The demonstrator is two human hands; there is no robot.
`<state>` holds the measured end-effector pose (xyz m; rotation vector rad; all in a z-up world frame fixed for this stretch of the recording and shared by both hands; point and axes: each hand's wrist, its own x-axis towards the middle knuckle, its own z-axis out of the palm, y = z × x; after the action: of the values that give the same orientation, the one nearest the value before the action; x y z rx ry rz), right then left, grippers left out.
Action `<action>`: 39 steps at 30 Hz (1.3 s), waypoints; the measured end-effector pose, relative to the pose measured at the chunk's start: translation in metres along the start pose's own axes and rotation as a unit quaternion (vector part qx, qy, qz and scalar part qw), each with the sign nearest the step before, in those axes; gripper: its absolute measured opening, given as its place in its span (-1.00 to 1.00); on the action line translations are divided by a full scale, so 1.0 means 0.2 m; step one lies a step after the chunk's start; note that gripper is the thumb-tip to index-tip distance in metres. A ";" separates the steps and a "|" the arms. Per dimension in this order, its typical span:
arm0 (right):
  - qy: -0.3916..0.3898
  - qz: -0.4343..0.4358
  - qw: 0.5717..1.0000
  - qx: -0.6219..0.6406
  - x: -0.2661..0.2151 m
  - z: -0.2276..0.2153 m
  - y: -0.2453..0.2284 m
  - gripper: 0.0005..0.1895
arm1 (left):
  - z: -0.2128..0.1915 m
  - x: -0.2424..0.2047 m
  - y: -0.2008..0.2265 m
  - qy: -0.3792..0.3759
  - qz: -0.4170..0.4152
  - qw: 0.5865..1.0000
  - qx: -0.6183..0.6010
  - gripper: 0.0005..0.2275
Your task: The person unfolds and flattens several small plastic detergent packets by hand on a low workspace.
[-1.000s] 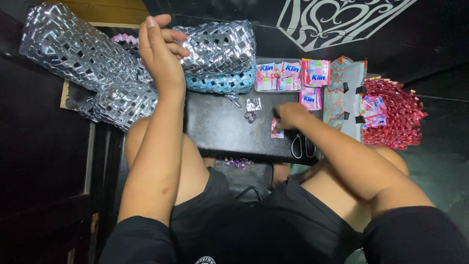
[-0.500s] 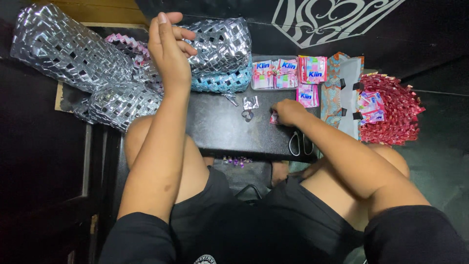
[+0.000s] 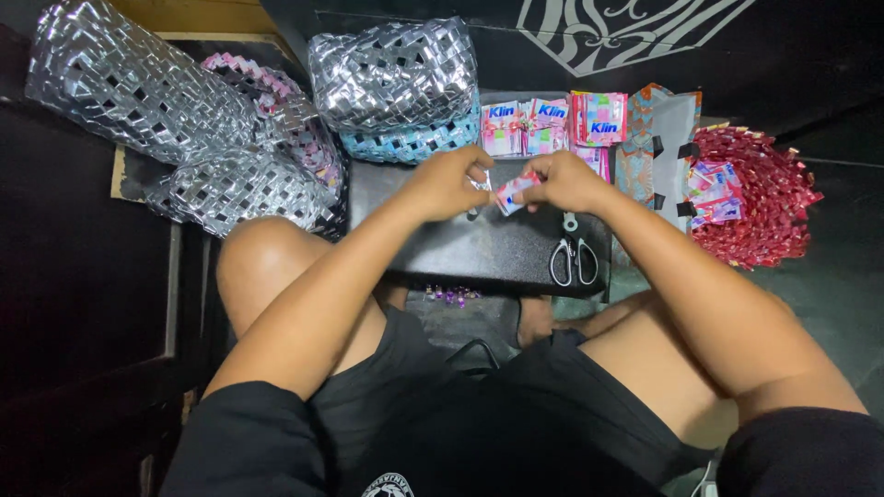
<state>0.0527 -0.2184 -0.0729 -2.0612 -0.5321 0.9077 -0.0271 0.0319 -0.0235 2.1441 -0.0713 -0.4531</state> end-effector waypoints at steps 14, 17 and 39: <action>0.074 -0.091 0.957 0.266 -0.06 -0.13 -0.38 -0.72 | -0.02 0.12 0.08 0.112 0.077 0.968 -0.209 -0.84; 0.101 -0.084 0.960 0.247 -0.10 -0.18 -0.51 -0.82 | -0.09 0.06 0.20 0.150 0.079 0.961 -0.218 -0.86; 0.136 -0.230 0.953 0.142 0.03 -0.12 -0.82 -0.85 | -0.25 -0.13 0.18 0.320 0.161 0.911 -0.204 -0.70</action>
<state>0.0666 -0.1297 0.0668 -1.6641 -0.6528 0.3889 -0.0292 0.0561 0.0390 1.7249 0.0399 0.4081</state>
